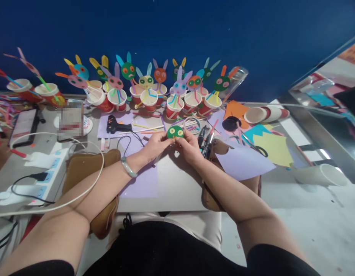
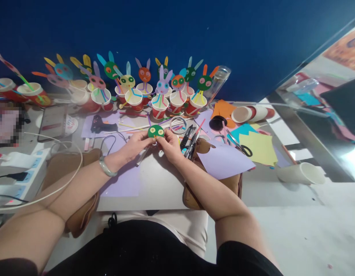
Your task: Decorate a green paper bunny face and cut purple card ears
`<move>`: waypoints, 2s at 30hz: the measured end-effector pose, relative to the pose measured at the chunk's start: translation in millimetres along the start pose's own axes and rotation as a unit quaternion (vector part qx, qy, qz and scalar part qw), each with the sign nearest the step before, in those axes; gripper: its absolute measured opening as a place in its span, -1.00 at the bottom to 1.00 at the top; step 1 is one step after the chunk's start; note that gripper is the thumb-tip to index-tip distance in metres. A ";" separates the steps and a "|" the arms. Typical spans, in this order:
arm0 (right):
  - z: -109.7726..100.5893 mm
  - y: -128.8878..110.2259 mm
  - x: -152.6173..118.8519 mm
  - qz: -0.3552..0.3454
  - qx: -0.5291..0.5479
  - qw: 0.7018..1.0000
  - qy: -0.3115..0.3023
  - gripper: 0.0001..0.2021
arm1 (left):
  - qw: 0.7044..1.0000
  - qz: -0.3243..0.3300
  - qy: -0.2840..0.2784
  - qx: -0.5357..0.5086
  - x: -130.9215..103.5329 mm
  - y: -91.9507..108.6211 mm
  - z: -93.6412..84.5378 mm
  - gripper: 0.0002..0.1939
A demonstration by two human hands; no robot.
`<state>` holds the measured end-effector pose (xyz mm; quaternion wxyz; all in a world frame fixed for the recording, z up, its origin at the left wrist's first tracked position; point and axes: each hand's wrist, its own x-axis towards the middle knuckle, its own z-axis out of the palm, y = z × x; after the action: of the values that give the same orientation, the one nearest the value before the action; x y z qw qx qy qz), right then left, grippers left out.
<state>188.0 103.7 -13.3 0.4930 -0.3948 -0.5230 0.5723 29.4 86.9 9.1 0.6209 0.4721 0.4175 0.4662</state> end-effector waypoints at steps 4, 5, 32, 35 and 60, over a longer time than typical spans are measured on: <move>-0.1 -1.3 0.0 0.003 -0.008 1.000 -0.002 -0.75 | 1.000 0.011 -0.008 -0.002 0.9 -3.2 -1.7 -0.78; 0.0 -1.7 0.2 0.004 -0.008 1.000 -0.003 -0.75 | 1.000 0.010 -0.005 -0.003 1.5 -4.5 -2.1 -0.78; 1.0 -1.3 0.6 -0.004 -0.017 1.000 0.003 -0.82 | 1.000 0.016 -0.015 -0.012 3.3 -7.5 -2.4 -0.82; 1.2 -1.1 0.8 -0.005 -0.017 1.000 -0.002 -0.80 | 1.000 0.015 -0.013 -0.018 3.2 -8.0 -1.9 -0.81; -0.7 -1.0 0.5 0.001 -0.023 1.000 0.007 -0.79 | 1.000 0.002 0.003 -0.024 2.5 -7.2 0.9 -0.85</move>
<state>188.7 104.4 -12.4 0.4869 -0.4108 -0.5318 0.5580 32.1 88.3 2.1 0.6300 0.4563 0.4070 0.4788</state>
